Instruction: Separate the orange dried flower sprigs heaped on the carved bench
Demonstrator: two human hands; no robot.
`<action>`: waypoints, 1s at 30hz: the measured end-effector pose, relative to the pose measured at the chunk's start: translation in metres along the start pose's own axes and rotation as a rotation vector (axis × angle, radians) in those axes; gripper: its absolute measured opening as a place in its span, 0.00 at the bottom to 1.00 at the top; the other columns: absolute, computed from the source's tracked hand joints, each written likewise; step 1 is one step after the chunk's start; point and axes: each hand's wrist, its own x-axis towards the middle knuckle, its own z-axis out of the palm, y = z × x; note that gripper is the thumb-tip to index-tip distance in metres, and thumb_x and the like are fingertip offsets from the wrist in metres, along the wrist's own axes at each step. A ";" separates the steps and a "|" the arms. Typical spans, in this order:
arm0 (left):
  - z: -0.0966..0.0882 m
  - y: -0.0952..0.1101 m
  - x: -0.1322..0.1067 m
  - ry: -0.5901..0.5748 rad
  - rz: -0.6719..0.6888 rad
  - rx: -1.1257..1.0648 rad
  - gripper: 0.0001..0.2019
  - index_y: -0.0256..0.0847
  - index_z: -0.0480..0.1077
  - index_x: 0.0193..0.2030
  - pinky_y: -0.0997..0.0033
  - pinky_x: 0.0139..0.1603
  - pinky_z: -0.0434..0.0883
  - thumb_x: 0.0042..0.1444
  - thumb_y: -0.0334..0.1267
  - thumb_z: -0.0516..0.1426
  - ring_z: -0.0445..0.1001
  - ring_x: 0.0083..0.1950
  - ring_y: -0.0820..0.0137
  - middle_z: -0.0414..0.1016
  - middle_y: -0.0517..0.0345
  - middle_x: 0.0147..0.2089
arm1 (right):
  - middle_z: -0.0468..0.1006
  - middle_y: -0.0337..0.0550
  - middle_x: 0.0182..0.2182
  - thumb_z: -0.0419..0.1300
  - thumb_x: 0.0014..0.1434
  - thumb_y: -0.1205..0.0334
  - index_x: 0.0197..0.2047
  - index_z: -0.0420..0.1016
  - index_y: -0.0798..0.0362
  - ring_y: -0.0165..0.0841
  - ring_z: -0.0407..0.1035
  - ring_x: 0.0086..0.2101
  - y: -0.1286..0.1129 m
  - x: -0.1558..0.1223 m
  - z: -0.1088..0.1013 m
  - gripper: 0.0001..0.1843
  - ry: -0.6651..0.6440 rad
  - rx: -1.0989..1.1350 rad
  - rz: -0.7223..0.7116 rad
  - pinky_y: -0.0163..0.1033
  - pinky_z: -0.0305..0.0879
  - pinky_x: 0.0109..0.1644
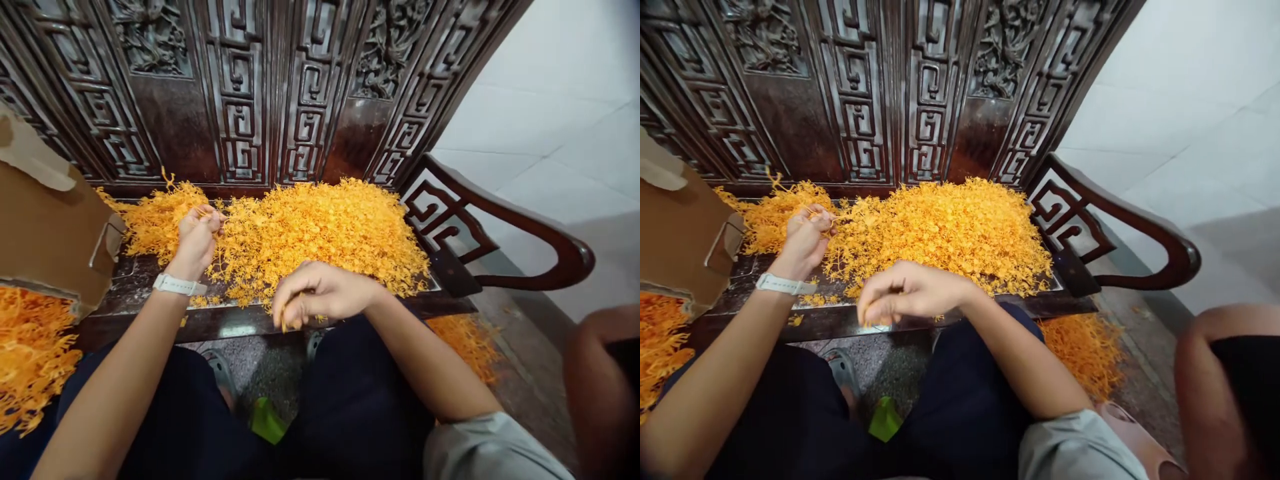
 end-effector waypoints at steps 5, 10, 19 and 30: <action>-0.005 0.005 -0.012 -0.123 0.133 0.008 0.13 0.41 0.72 0.35 0.77 0.29 0.67 0.47 0.30 0.72 0.76 0.32 0.73 0.82 0.54 0.34 | 0.79 0.45 0.45 0.68 0.64 0.58 0.45 0.70 0.50 0.30 0.70 0.34 0.020 0.000 -0.044 0.12 0.975 0.340 -0.024 0.38 0.72 0.41; 0.002 0.001 -0.028 -0.249 0.190 0.072 0.14 0.42 0.74 0.35 0.78 0.33 0.70 0.47 0.31 0.74 0.80 0.35 0.72 0.82 0.56 0.33 | 0.78 0.50 0.44 0.61 0.68 0.58 0.47 0.66 0.52 0.32 0.71 0.34 0.043 0.010 -0.054 0.09 1.256 0.772 0.167 0.41 0.72 0.40; 0.011 -0.002 -0.042 -0.205 0.278 0.200 0.16 0.41 0.74 0.33 0.74 0.39 0.76 0.47 0.35 0.76 0.84 0.38 0.68 0.79 0.59 0.34 | 0.75 0.36 0.26 0.77 0.61 0.54 0.36 0.73 0.55 0.23 0.65 0.26 0.048 0.022 -0.020 0.19 0.874 0.406 0.073 0.32 0.62 0.32; -0.032 -0.006 0.034 0.134 0.145 0.140 0.16 0.44 0.64 0.35 0.80 0.25 0.63 0.49 0.27 0.68 0.76 0.32 0.75 0.74 0.67 0.28 | 0.77 0.34 0.31 0.67 0.71 0.60 0.59 0.68 0.52 0.28 0.74 0.32 0.026 0.036 0.059 0.18 -0.085 0.105 0.107 0.34 0.70 0.41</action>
